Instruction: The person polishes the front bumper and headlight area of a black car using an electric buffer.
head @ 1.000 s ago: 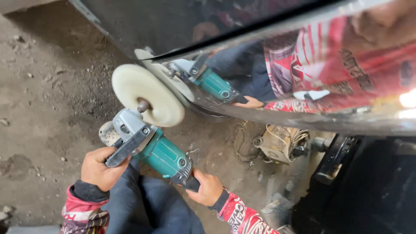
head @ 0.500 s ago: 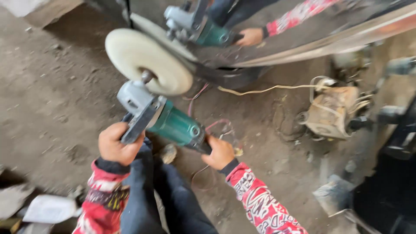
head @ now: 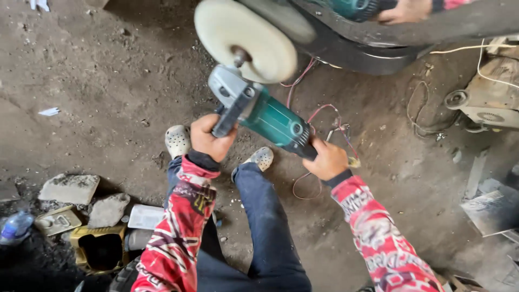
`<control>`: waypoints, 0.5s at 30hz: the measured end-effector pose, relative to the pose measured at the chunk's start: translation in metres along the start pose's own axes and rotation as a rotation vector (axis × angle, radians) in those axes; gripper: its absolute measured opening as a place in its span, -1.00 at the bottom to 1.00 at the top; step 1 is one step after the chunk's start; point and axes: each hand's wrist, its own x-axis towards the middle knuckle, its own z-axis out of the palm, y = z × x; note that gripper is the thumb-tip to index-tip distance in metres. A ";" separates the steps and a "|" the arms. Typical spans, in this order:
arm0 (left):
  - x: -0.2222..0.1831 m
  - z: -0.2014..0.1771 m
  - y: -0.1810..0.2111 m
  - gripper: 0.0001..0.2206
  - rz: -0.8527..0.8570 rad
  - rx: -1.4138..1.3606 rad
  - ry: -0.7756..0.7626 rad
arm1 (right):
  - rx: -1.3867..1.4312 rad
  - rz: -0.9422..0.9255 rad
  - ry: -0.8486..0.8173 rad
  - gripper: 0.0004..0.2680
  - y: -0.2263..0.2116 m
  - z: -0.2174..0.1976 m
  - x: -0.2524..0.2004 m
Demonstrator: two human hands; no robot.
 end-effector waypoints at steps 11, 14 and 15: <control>0.000 -0.036 0.059 -0.73 0.290 -0.052 -0.175 | 0.020 0.239 0.195 -0.69 -0.116 -0.055 -0.109; 0.006 -0.052 0.076 -0.75 0.335 -0.069 -0.202 | 0.048 0.254 0.235 -0.71 -0.142 -0.055 -0.122; 0.008 -0.058 0.081 -0.76 0.362 -0.070 -0.212 | 0.065 0.254 0.259 -0.72 -0.150 -0.055 -0.126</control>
